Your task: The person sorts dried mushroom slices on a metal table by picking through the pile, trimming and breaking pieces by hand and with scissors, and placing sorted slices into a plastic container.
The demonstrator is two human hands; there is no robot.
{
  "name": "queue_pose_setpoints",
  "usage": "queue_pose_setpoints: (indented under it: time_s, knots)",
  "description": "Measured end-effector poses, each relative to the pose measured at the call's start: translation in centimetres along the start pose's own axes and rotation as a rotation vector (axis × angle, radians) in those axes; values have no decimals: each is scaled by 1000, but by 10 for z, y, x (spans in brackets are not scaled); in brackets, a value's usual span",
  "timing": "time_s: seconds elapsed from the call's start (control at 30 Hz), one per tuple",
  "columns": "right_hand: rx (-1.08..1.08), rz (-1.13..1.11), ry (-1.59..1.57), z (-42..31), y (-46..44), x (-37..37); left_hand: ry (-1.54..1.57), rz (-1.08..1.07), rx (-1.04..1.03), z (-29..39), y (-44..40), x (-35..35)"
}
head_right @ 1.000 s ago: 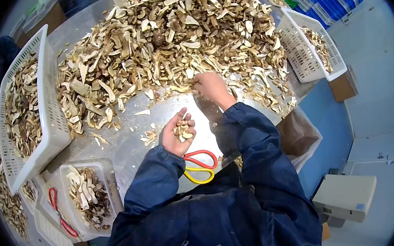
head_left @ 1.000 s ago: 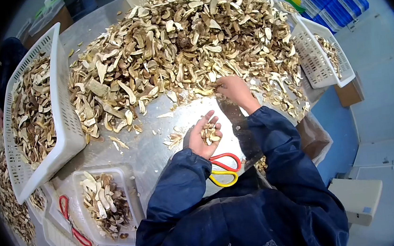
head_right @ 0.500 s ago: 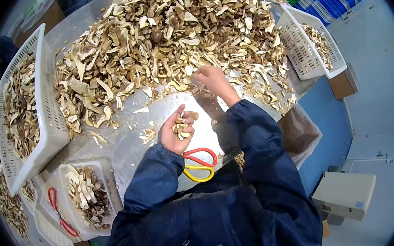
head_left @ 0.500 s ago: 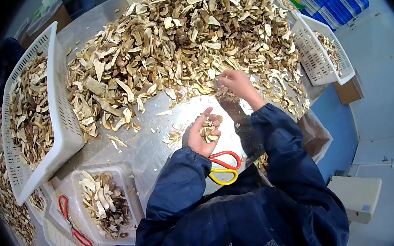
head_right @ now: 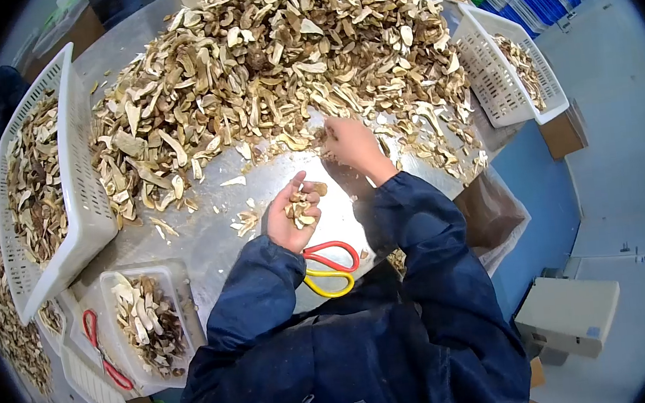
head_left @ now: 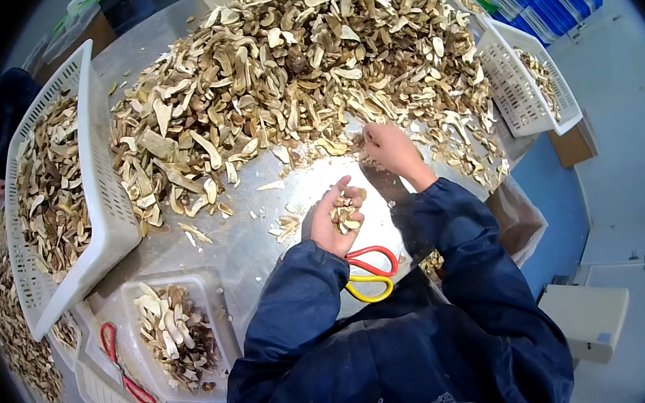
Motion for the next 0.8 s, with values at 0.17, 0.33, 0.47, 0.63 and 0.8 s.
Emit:
queue_pose_setpoints:
  time_s: [0.17, 0.33, 0.47, 0.63, 0.8]
  knots:
    - [-263, -191, -1042, 32, 27, -6, -30, 46, -7, 1, 2, -1]
    - [-344, -206, -1524, 28, 46, -15, -43, 53, -20, 1, 2, -1]
    - [-263, -169, -1775, 7, 57, -4, -65, 50, -40, 1, 2, 1]
    - [-208, -138, -2046, 34, 68, -5, -61, 58, -28, 2, 2, 1]
    - [-306, -78, -1201, 77, 28, 18, -75, 63, -40, 2, 2, 1]
Point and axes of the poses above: each hand's wrist, its own y-axis away from the middle knuckle, its own x-axis out of the back of the hand, z = x × y, the point moved 8 cm from there along -y, towards the middle knuckle, and after that the axes turned 7 degrees about -z, right-handed, at the moved point
